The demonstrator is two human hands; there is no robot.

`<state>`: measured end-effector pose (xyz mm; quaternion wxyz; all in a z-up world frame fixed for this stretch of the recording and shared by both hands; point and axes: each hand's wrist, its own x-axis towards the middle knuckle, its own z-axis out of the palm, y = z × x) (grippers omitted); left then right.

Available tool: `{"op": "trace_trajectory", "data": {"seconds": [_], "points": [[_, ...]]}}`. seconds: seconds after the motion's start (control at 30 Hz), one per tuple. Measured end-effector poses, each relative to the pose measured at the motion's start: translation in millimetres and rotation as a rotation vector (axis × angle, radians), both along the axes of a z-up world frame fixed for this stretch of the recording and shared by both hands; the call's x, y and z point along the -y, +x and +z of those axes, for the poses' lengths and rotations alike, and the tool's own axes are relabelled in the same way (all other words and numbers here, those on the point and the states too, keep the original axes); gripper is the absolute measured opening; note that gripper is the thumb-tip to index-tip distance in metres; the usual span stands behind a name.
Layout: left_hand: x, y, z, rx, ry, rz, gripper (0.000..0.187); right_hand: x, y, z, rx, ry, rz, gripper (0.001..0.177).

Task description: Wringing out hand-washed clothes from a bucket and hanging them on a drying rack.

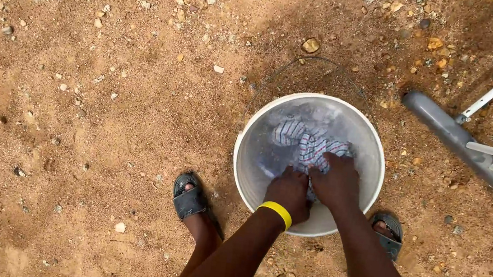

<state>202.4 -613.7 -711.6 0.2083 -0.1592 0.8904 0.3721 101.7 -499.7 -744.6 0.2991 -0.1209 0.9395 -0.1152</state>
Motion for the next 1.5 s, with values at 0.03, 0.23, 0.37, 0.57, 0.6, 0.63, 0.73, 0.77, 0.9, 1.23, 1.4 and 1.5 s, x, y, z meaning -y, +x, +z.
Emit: {"op": "trace_trajectory", "data": {"seconds": [0.03,0.23,0.37,0.57,0.6,0.63,0.73,0.77,0.9,1.23,1.4,1.5], "points": [[4,-8,-25,0.002,0.0,-0.001,0.046,6,-1,-15,0.002,0.0,-0.001,0.053],[10,-42,-44,0.501,0.101,-0.085,0.042,-1,-17,-119,0.209,0.289,0.29,0.054],[-12,-17,12,0.208,0.166,0.208,0.042,-7,-18,-66,0.304,0.249,0.164,0.051],[-20,8,177,-0.427,0.551,0.551,0.046,16,-40,105,0.939,-0.357,-0.84,0.069],[-19,8,200,-0.459,0.63,0.514,0.039,9,-42,106,1.106,-0.579,-0.857,0.06],[-20,9,196,-0.47,0.626,0.51,0.039,2,-34,84,1.1,-0.588,-0.85,0.06],[-21,8,173,-0.076,0.318,0.74,0.045,-11,-8,62,0.732,-0.639,-0.689,0.05],[-13,-1,154,0.123,0.45,1.051,0.052,-1,-5,81,0.765,-0.684,-1.021,0.043],[16,-5,48,0.438,1.469,1.458,0.076,34,28,164,0.454,-0.624,-0.992,0.037],[23,-15,109,0.226,1.598,1.224,0.065,66,34,246,0.203,-0.654,-0.75,0.039],[6,-25,139,0.246,1.74,1.396,0.075,60,25,205,0.259,-0.569,-0.878,0.038],[23,-32,40,0.012,1.543,1.324,0.077,49,50,233,0.621,-0.869,-1.091,0.038]]}}
